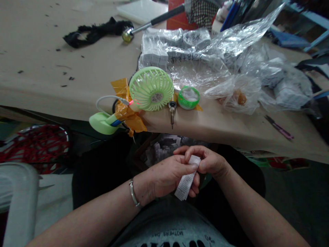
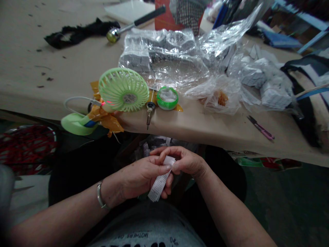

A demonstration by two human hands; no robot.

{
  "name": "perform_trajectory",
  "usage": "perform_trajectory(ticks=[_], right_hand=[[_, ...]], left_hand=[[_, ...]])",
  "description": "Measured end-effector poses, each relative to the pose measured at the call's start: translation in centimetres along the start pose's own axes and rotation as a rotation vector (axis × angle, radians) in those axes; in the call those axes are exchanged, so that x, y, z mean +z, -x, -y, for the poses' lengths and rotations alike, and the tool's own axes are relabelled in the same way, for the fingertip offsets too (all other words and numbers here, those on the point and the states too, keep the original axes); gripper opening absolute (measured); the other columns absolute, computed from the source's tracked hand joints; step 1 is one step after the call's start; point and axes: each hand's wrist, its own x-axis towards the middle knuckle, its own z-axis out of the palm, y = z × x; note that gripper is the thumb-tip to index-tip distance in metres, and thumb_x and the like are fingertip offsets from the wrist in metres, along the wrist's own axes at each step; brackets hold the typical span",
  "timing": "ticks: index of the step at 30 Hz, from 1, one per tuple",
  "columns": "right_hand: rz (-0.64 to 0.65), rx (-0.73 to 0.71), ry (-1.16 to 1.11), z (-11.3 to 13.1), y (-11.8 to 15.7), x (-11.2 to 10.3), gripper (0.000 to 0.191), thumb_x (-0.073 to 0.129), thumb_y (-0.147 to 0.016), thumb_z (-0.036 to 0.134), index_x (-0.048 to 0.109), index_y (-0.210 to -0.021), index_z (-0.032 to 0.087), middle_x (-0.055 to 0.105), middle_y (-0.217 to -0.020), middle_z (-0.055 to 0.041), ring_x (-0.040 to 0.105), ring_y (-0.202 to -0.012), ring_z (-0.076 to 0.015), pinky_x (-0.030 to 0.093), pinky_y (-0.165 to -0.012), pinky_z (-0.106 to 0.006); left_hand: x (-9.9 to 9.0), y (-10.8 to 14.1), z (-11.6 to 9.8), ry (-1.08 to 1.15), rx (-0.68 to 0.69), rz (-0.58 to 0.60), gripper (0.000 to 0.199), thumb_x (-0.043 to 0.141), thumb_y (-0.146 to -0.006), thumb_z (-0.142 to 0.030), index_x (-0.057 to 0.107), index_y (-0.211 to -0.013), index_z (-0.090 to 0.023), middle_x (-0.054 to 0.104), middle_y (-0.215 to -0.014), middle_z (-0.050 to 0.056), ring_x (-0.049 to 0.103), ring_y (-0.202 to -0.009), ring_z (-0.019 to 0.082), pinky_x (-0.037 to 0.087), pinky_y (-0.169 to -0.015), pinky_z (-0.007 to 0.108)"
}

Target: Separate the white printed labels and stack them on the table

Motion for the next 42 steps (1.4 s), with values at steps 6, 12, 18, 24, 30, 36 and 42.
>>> perform_trajectory(ticks=[6,12,18,24,30,36,42], right_hand=[[-0.084,0.004,-0.026,0.0,-0.3,0.5,0.027,0.081,-0.064,0.034,0.070,-0.082,0.018,0.065,-0.119,-0.0087,0.065,-0.102,-0.0213,0.053,-0.088,-0.035],[-0.324,-0.131,0.269,0.0,1.1,2.3,0.047,0.071,-0.075,0.049,0.063,-0.114,0.024,0.069,-0.112,-0.0080,0.068,-0.092,-0.0194,0.057,-0.076,-0.030],[-0.497,-0.218,1.025,0.3,3.4,4.8,0.032,0.057,-0.088,0.031,0.061,-0.119,0.022,0.065,-0.116,-0.0082,0.062,-0.108,-0.0211,0.051,-0.094,-0.035],[-0.424,-0.253,1.171,-0.2,3.9,6.1,0.030,0.052,-0.092,0.030,0.058,-0.119,0.020,0.066,-0.107,-0.0086,0.064,-0.099,-0.0198,0.054,-0.086,-0.034],[-0.409,-0.237,1.129,-0.9,4.5,6.9,0.027,0.052,-0.092,0.028,0.058,-0.117,0.019,0.066,-0.103,-0.0074,0.064,-0.094,-0.0178,0.055,-0.081,-0.031],[-0.463,-0.213,1.089,-1.3,4.7,7.2,0.033,0.055,-0.090,0.026,0.056,-0.122,0.020,0.068,-0.108,-0.0068,0.065,-0.098,-0.0176,0.054,-0.085,-0.030],[-0.465,-0.183,1.020,-1.1,4.1,7.5,0.031,0.055,-0.090,0.027,0.057,-0.121,0.022,0.068,-0.106,-0.0059,0.067,-0.094,-0.0165,0.055,-0.080,-0.027]], left_hand=[[-0.5,-0.3,0.7,0.058,0.019,0.017,0.021,0.065,-0.079,-0.033,0.059,-0.087,-0.014,0.061,-0.063,0.001,0.062,-0.051,0.013,0.053,-0.052,0.026],[-0.4,0.4,0.9,0.114,0.029,-0.034,0.018,0.060,-0.083,-0.032,0.061,-0.089,-0.015,0.058,-0.062,0.000,0.062,-0.052,0.013,0.051,-0.052,0.024],[0.3,1.5,1.9,0.148,0.054,-0.133,0.016,0.059,-0.083,-0.029,0.060,-0.082,-0.012,0.059,-0.065,0.002,0.061,-0.054,0.012,0.048,-0.052,0.022],[0.8,2.3,2.8,0.144,0.032,-0.161,0.021,0.063,-0.081,-0.033,0.062,-0.081,-0.012,0.059,-0.065,0.002,0.060,-0.054,0.012,0.047,-0.052,0.022],[1.1,2.8,3.6,0.164,0.016,-0.171,0.023,0.059,-0.084,-0.033,0.062,-0.080,-0.011,0.057,-0.064,0.002,0.059,-0.053,0.010,0.046,-0.051,0.020],[1.2,2.9,3.8,0.170,0.002,-0.173,0.021,0.058,-0.085,-0.032,0.061,-0.080,-0.011,0.056,-0.063,0.001,0.058,-0.053,0.010,0.046,-0.051,0.020],[1.4,3.0,3.5,0.152,0.010,-0.212,0.020,0.058,-0.085,-0.032,0.059,-0.081,-0.013,0.054,-0.062,-0.001,0.056,-0.050,0.009,0.044,-0.050,0.019]])
